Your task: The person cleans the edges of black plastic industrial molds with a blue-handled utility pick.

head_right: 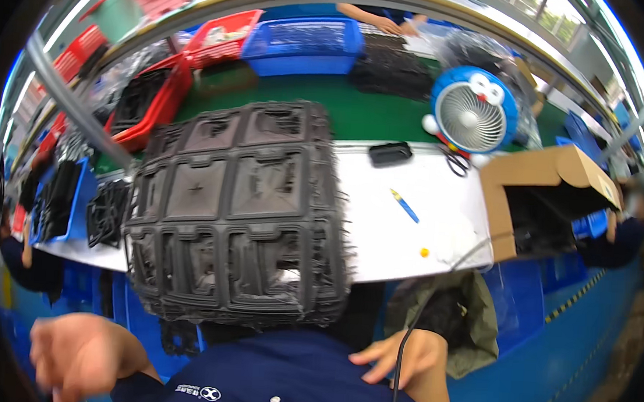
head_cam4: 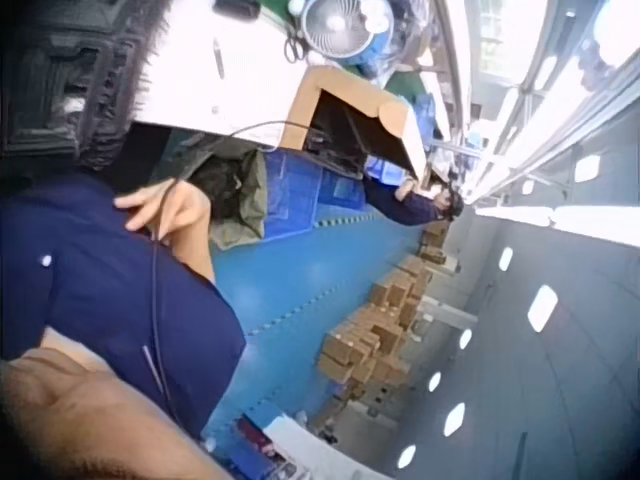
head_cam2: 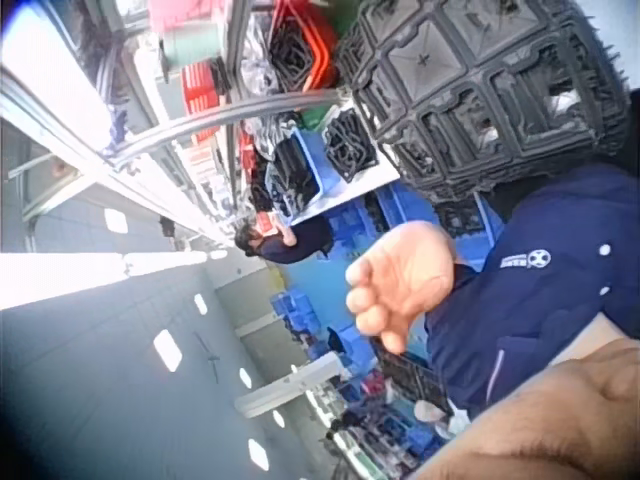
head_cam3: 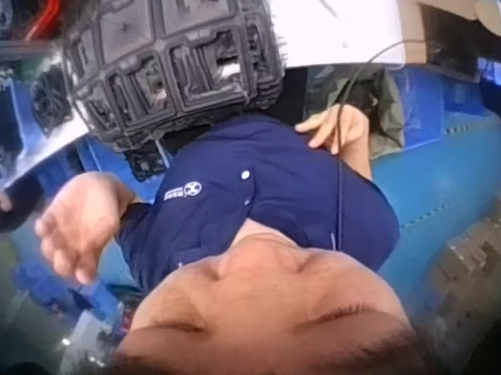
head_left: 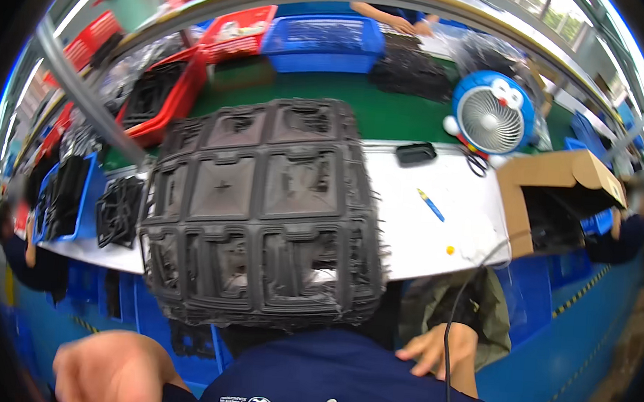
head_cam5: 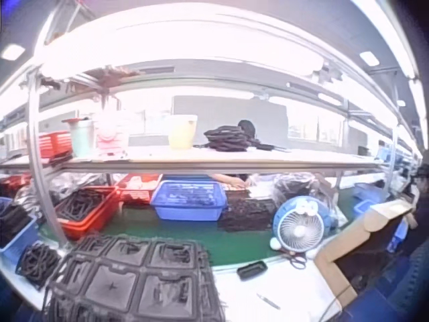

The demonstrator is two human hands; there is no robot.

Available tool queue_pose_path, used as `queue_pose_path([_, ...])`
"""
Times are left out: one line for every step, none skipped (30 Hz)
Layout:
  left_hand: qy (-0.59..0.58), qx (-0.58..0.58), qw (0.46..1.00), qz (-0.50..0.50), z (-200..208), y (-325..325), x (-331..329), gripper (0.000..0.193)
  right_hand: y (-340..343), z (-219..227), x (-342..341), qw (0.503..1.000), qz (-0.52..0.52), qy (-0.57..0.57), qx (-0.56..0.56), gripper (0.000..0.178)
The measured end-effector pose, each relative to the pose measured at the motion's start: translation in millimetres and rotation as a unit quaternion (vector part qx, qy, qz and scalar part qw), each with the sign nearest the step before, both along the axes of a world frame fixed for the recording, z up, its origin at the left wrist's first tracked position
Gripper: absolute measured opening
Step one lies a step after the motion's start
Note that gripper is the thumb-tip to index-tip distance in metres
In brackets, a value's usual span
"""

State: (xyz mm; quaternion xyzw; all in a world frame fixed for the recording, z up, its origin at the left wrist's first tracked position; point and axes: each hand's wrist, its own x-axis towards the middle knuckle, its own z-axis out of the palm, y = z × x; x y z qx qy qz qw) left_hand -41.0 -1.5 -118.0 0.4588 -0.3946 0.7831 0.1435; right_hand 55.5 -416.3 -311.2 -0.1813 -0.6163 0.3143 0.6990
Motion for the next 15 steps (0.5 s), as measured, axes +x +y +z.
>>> queue_pose_path([0.216, -0.002, 0.971, 0.101, -33.9, -1.6, 5.9, 0.030, 0.7, 2.5, -6.0, 0.997, -0.043, 0.020, -0.060, 0.027])
queue_pose_path([0.400, -0.015, 0.913, 0.080, -56.7, -19.1, 24.5, 0.025, 0.0, 3.5, -10.4, 0.988, -0.088, 0.038, -0.124, 0.026])
queue_pose_path([0.561, -0.026, 0.820, 0.111, -75.3, -33.9, 29.7, 0.027, -4.2, 3.1, -14.7, 0.953, -0.164, 0.062, -0.248, 0.027])
queue_pose_path([0.644, -0.032, 0.760, 0.078, -97.4, -46.4, 41.7, 0.027, -6.2, 5.9, -19.1, 0.899, -0.229, 0.085, -0.364, 0.029])
queue_pose_path([0.672, -0.029, 0.738, 0.058, -117.0, -60.0, 49.9, 0.024, -0.3, 9.8, -16.9, 0.815, -0.331, 0.111, -0.463, 0.029])
queue_pose_path([0.699, -0.029, 0.714, 0.043, -132.9, -73.5, 52.8, 0.021, 9.1, 2.8, -11.1, 0.726, -0.451, 0.129, -0.503, 0.028])
queue_pose_path([0.715, -0.012, 0.699, 0.026, -144.8, -85.0, 56.1, 0.017, 12.3, 1.7, 5.8, 0.641, -0.577, 0.009, -0.506, 0.027])
queue_pose_path([0.731, 0.005, 0.683, 0.010, -153.5, -95.7, 58.1, 0.014, 18.0, 0.7, 27.1, 0.583, -0.675, -0.024, -0.452, 0.025])
queue_pose_path([0.736, 0.024, 0.677, 0.003, -159.7, -105.1, 60.4, 0.012, 19.2, -1.2, 52.5, 0.516, -0.743, -0.077, -0.419, 0.024])
queue_pose_path([0.740, 0.041, 0.671, 0.001, -165.3, -112.8, 62.5, 0.009, 19.4, -4.7, 79.1, 0.463, -0.778, -0.115, -0.409, 0.024])
queue_pose_path([0.748, 0.057, 0.661, -0.026, -169.6, -119.5, 67.1, 0.007, 12.0, -13.9, 105.4, 0.383, -0.807, -0.230, -0.387, 0.025])
queue_pose_path([0.757, 0.062, 0.650, -0.034, -171.2, -123.8, 68.1, 0.006, 11.0, -15.2, 125.6, 0.325, -0.800, -0.302, -0.404, 0.027])
queue_pose_path([0.760, 0.060, 0.647, -0.030, -172.9, -127.3, 68.9, 0.006, 8.0, -24.6, 142.5, 0.276, -0.775, -0.348, -0.449, 0.031])
queue_pose_path([0.763, 0.059, 0.644, -0.029, -173.7, -131.7, 69.9, 0.006, 9.7, -27.5, 151.9, 0.282, -0.774, -0.349, -0.448, 0.031])
queue_pose_path([0.773, 0.046, 0.632, -0.034, -170.6, -135.0, 70.1, 0.007, 11.5, -30.3, 159.4, 0.244, -0.729, -0.376, -0.517, 0.033])
